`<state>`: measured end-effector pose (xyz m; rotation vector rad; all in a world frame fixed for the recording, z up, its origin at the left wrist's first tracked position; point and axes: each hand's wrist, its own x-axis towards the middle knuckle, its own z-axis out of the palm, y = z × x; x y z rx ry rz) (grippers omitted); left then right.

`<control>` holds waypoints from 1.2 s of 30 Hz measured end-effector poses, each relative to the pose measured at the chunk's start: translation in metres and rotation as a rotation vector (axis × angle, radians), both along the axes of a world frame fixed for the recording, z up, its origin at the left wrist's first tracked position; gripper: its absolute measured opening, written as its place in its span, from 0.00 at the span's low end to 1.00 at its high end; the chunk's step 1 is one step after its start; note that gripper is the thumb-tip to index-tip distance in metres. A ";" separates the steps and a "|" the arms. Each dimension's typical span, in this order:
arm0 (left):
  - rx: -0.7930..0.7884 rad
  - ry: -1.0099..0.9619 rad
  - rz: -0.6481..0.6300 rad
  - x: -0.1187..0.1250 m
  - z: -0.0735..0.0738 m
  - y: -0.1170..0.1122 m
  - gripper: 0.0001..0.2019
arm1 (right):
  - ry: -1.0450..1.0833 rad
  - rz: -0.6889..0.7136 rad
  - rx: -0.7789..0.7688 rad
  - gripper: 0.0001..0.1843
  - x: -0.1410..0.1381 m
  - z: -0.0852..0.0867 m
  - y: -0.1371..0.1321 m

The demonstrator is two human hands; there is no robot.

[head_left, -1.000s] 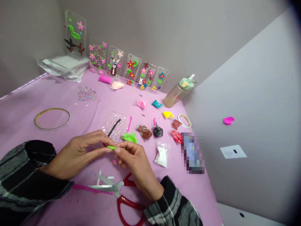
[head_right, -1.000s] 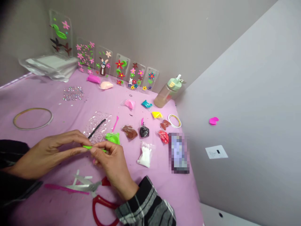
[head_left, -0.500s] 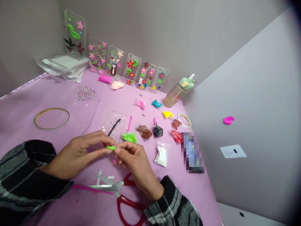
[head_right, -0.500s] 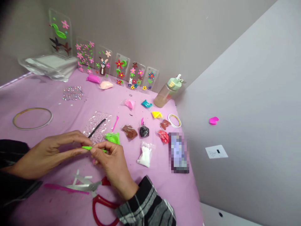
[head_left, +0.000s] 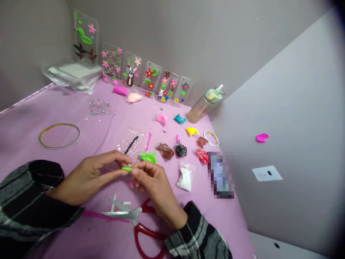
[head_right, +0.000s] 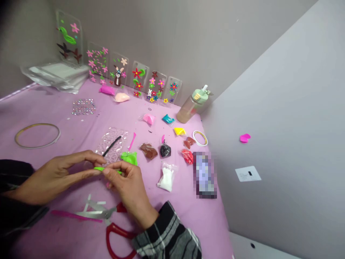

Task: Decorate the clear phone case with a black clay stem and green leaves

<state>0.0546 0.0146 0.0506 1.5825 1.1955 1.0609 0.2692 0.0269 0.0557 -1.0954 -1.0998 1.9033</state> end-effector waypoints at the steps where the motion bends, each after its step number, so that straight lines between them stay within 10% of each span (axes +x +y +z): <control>1: -0.011 -0.007 -0.004 0.001 0.000 0.000 0.06 | 0.000 0.002 -0.001 0.26 0.000 0.000 0.000; 36: 0.108 0.039 -0.074 0.001 -0.002 -0.001 0.18 | -0.068 0.019 -0.021 0.26 -0.001 0.003 -0.001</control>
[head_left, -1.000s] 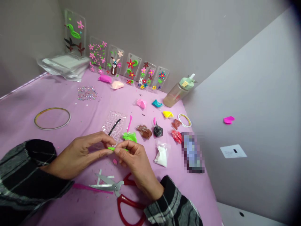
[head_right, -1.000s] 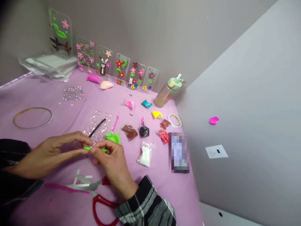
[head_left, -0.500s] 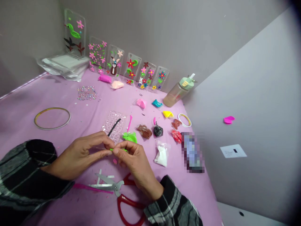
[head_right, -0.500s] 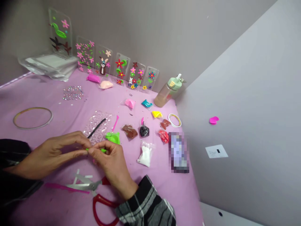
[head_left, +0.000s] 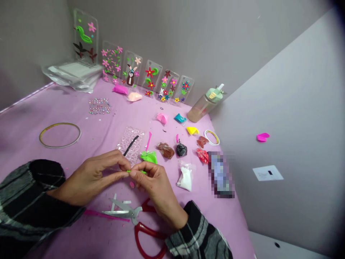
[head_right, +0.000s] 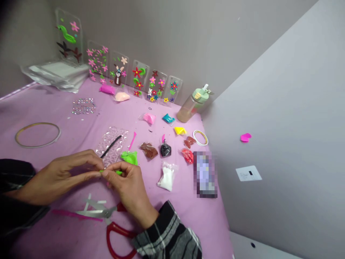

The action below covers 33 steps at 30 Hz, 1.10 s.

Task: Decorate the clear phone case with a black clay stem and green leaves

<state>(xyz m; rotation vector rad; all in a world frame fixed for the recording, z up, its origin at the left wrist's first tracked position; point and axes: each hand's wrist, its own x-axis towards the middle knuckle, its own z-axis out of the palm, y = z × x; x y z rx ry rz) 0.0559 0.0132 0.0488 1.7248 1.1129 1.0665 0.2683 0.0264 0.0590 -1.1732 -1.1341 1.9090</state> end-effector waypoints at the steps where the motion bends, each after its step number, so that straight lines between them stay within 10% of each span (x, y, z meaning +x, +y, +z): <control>1: -0.006 0.002 0.000 -0.001 0.000 0.000 0.16 | -0.003 0.004 0.000 0.26 0.000 0.000 0.000; 33: 0.013 -0.010 -0.028 -0.002 -0.001 0.001 0.04 | -0.014 0.020 0.025 0.27 0.002 -0.002 0.000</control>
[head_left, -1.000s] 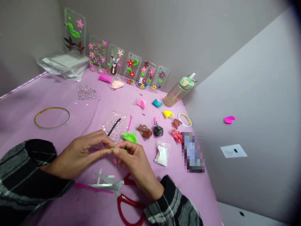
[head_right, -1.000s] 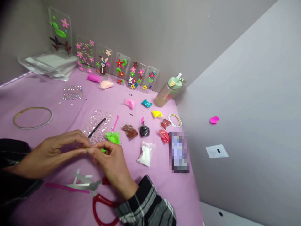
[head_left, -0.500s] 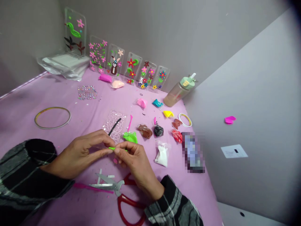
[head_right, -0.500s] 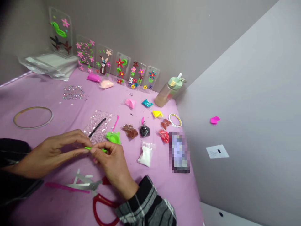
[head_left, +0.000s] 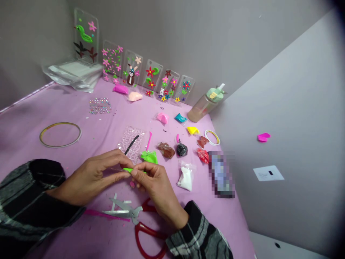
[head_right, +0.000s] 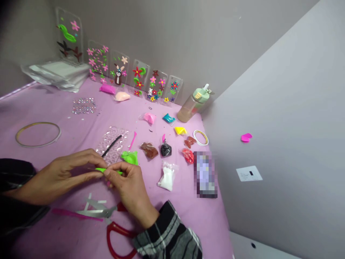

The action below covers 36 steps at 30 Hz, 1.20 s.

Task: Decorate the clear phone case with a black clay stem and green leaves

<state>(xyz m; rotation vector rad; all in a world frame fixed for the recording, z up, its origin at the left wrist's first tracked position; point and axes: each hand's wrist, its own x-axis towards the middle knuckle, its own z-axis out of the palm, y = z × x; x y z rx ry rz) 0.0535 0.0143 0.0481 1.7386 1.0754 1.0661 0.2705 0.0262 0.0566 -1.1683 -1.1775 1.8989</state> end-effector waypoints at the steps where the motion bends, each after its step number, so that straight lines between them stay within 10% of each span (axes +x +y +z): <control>1: -0.004 0.003 -0.004 0.000 0.000 0.000 0.04 | 0.008 0.002 0.001 0.27 0.000 0.000 0.000; 36: -0.051 0.018 0.084 0.001 0.001 -0.002 0.04 | -0.002 -0.123 0.136 0.18 -0.006 0.002 -0.004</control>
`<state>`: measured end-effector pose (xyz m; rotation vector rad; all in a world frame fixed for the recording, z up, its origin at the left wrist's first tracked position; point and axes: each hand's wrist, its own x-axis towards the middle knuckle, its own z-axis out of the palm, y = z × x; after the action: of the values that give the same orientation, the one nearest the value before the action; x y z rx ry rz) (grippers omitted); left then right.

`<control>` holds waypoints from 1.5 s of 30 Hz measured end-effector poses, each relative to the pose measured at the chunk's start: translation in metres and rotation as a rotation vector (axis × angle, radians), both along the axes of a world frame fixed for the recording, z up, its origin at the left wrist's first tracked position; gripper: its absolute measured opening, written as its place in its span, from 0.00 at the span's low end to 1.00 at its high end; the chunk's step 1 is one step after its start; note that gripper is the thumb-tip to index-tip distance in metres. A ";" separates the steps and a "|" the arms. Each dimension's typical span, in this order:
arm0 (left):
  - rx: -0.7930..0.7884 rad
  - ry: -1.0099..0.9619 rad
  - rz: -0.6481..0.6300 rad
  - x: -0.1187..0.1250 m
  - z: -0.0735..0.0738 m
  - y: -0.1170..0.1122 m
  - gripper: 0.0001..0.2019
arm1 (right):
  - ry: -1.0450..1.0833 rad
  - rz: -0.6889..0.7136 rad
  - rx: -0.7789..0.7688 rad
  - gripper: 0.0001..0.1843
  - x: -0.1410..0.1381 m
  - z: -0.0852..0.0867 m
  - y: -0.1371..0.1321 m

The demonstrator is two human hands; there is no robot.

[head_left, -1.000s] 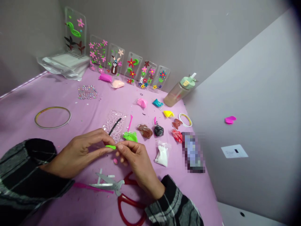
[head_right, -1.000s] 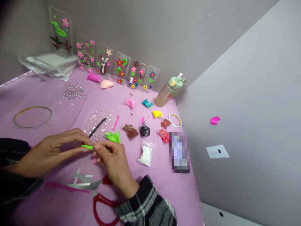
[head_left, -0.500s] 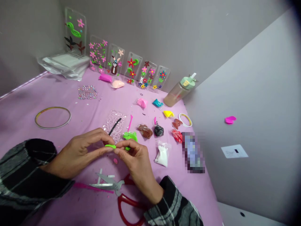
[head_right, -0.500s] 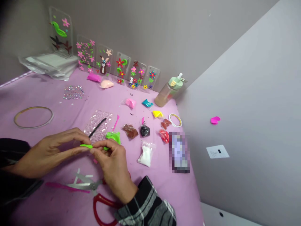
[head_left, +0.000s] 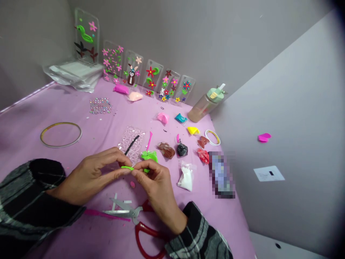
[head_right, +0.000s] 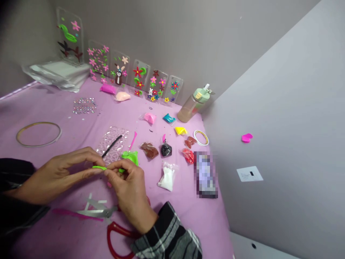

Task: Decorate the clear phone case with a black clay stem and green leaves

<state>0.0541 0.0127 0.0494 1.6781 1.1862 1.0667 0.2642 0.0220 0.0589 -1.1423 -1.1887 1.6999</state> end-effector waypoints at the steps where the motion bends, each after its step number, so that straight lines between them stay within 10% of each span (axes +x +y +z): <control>1: 0.003 0.001 -0.002 0.000 0.000 0.000 0.04 | 0.003 0.001 -0.003 0.18 0.000 0.000 0.000; 45: -0.214 0.007 0.113 0.001 -0.002 -0.001 0.22 | -0.023 0.099 -0.044 0.20 0.004 0.006 0.003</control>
<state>0.0554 0.0115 0.0470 1.4657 1.3622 0.9647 0.2679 0.0248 0.0651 -1.1487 -1.2460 1.7997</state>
